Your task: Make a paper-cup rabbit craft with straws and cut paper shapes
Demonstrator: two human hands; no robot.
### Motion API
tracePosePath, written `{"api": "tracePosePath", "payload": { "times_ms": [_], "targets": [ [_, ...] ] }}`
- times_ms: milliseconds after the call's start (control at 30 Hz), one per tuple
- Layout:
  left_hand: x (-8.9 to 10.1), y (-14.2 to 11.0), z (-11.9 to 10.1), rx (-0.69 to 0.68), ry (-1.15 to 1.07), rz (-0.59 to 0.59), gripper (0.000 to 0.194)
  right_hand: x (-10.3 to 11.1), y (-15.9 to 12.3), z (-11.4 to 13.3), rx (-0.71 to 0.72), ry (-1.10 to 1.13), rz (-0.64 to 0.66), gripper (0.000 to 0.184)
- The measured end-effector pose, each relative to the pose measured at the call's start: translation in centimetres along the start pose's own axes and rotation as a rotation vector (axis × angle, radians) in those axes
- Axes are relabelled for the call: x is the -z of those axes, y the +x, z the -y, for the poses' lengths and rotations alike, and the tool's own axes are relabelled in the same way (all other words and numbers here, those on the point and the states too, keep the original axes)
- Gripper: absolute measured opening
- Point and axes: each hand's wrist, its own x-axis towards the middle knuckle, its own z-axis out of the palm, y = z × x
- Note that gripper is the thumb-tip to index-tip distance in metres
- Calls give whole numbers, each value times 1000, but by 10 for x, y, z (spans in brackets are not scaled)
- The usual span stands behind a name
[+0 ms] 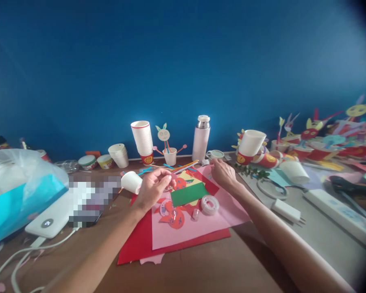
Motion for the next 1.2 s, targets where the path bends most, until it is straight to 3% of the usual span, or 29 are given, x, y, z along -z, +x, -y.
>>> {"api": "tracePosePath", "payload": {
  "times_ms": [100, 133, 333, 400, 500, 667, 767, 1000, 1200],
  "targets": [
    [-1, 2, 2, -2, 22, 17, 11, 16, -8, 17, 83, -1, -86, 30],
    [0, 2, 4, -7, 34, 16, 11, 22, -15, 26, 188, 24, -134, 26],
    [4, -5, 20, 6, 71, -25, 11, 42, -84, 97, 1148, 239, -9, 22],
    [4, -8, 24, 5, 53, -30, 11, 36, -107, 113, 1286, 224, 12, 22],
    [5, -9, 28, 3, 32, -15, 11, 20, -125, 123, 1331, 177, 0, 24],
    [11, -4, 30, -31, 23, -53, 13, 0, -128, 122, 1298, 151, -9, 23],
    [14, -3, 30, -26, 14, -63, 13, -4, -130, 124, 1311, 111, -60, 15],
    [16, -2, 29, 18, -32, -89, 13, -10, -141, 129, 1271, 121, -135, 17],
    [17, -1, 30, 17, -38, -80, 12, -9, -145, 132, 1268, 163, -122, 13]
  ]
}}
